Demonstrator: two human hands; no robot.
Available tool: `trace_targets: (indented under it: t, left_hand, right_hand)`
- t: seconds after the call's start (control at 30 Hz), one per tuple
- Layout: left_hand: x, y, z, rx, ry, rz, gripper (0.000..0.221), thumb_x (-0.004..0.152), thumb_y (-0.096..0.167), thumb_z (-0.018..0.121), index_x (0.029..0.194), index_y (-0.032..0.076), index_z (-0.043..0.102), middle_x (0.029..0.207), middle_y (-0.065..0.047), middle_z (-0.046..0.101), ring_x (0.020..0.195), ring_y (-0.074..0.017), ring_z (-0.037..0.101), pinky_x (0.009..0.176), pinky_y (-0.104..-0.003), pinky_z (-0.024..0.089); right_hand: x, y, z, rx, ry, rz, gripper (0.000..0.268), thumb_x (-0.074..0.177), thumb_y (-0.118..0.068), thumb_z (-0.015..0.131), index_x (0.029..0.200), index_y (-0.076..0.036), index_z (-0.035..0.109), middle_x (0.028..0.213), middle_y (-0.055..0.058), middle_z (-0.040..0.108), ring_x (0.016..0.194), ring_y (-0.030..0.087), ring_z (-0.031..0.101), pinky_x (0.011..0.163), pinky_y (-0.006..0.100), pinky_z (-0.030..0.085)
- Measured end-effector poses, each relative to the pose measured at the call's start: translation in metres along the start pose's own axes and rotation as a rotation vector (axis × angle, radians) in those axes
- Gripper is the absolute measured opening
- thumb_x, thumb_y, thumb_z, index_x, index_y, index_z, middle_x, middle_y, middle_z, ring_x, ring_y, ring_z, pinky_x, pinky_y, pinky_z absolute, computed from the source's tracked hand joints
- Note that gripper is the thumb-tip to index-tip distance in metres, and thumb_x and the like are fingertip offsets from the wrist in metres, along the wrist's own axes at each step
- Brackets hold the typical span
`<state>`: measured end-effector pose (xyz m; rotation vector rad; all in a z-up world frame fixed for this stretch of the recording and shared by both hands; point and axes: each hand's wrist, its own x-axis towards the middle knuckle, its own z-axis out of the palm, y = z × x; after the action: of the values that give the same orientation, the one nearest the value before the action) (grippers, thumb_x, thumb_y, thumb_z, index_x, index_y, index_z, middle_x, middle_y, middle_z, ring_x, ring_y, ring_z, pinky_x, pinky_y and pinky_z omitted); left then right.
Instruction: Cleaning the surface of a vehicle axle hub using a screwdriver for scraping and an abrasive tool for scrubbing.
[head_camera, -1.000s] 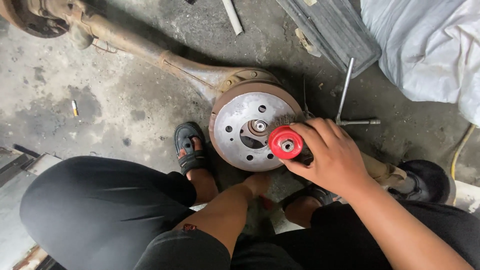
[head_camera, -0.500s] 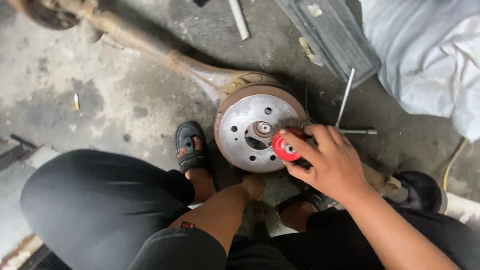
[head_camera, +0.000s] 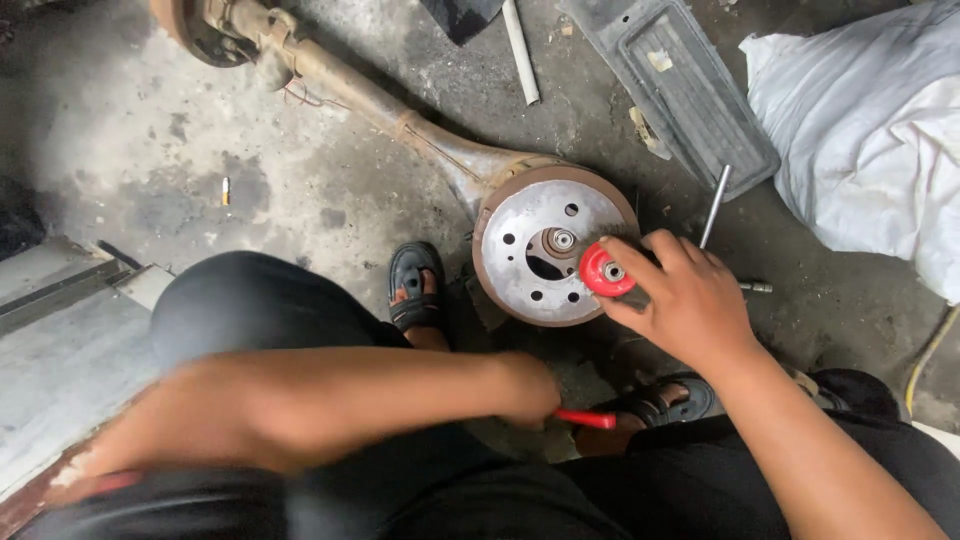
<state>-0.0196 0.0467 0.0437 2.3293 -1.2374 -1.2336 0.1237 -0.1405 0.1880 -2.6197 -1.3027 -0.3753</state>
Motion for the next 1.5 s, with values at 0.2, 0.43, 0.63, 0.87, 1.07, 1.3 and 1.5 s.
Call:
trace_targets:
  t: [0.2, 0.43, 0.63, 0.87, 1.07, 1.3, 1.5]
  left_hand:
    - [-0.179, -0.001, -0.173, -0.221, 0.451, -0.023, 0.027, 0.096, 0.03, 0.059, 0.085, 0.011, 0.074, 0.069, -0.005, 0.071, 0.064, -0.0227, 0.07, 0.067, -0.038, 0.06]
    - [-0.228, -0.054, -0.189, -0.043, 0.889, -0.383, 0.019, 0.092, 0.03, 0.071, 0.093, 0.012, 0.071, 0.085, -0.013, 0.068, 0.085, -0.0419, 0.07, 0.07, -0.053, 0.057]
    - [-0.217, -0.054, -0.185, -0.171, 0.906, -0.475, 0.033, 0.089, 0.031, 0.068, 0.073, 0.002, 0.072, 0.068, -0.02, 0.07, 0.07, -0.044, 0.072, 0.062, -0.052, 0.058]
    - [-0.203, -0.071, -0.202, -0.237, 1.073, -0.287, 0.018, 0.087, 0.017, 0.069, 0.088, -0.001, 0.067, 0.08, -0.026, 0.071, 0.081, -0.0482, 0.072, 0.07, -0.057, 0.058]
    - [-0.181, -0.097, -0.183, -0.332, 1.021, -0.277, 0.024, 0.092, 0.025, 0.064, 0.093, 0.002, 0.063, 0.087, -0.023, 0.069, 0.082, -0.0483, 0.07, 0.069, -0.055, 0.058]
    - [-0.191, -0.1, -0.193, -0.305, 0.896, -0.387, 0.025, 0.094, 0.028, 0.062, 0.098, 0.004, 0.068, 0.09, -0.022, 0.07, 0.086, -0.0475, 0.072, 0.073, -0.057, 0.058]
    - [-0.191, -0.102, -0.196, -0.294, 0.847, -0.4, 0.025, 0.095, 0.027, 0.061, 0.097, 0.004, 0.07, 0.085, -0.022, 0.073, 0.085, -0.0449, 0.074, 0.074, -0.053, 0.06]
  right_hand:
    - [-0.003, -0.004, 0.002, -0.019, -0.108, 0.099, 0.068, 0.075, -0.056, 0.078, 0.133, -0.022, 0.061, 0.096, 0.006, 0.066, 0.077, 0.03, 0.075, 0.069, 0.042, 0.063]
    - [0.018, 0.0, 0.001, -0.132, -0.027, 0.103, 0.066, 0.075, -0.058, 0.079, 0.13, -0.025, 0.064, 0.091, 0.004, 0.069, 0.072, 0.027, 0.075, 0.065, 0.038, 0.06]
    - [0.062, -0.014, 0.032, -0.209, 0.115, 0.13, 0.071, 0.073, -0.069, 0.079, 0.128, -0.026, 0.066, 0.092, -0.003, 0.066, 0.074, 0.018, 0.074, 0.06, 0.031, 0.059]
    - [0.076, -0.059, 0.025, 0.028, -0.269, -0.002, 0.073, 0.073, -0.061, 0.074, 0.134, -0.024, 0.059, 0.104, 0.011, 0.072, 0.085, 0.035, 0.076, 0.067, 0.05, 0.061]
    - [0.088, -0.041, 0.052, -0.292, 0.029, 0.098, 0.065, 0.074, -0.072, 0.071, 0.122, -0.029, 0.064, 0.084, -0.005, 0.063, 0.066, 0.018, 0.07, 0.058, 0.033, 0.058]
    - [0.062, -0.043, 0.033, -0.123, -0.128, 0.055, 0.07, 0.064, -0.067, 0.077, 0.122, -0.03, 0.064, 0.084, -0.003, 0.068, 0.07, 0.023, 0.073, 0.058, 0.037, 0.058]
    - [0.081, -0.072, 0.064, -0.107, 0.021, 0.034, 0.07, 0.069, -0.069, 0.078, 0.125, -0.028, 0.068, 0.089, -0.001, 0.068, 0.074, 0.022, 0.071, 0.06, 0.034, 0.058]
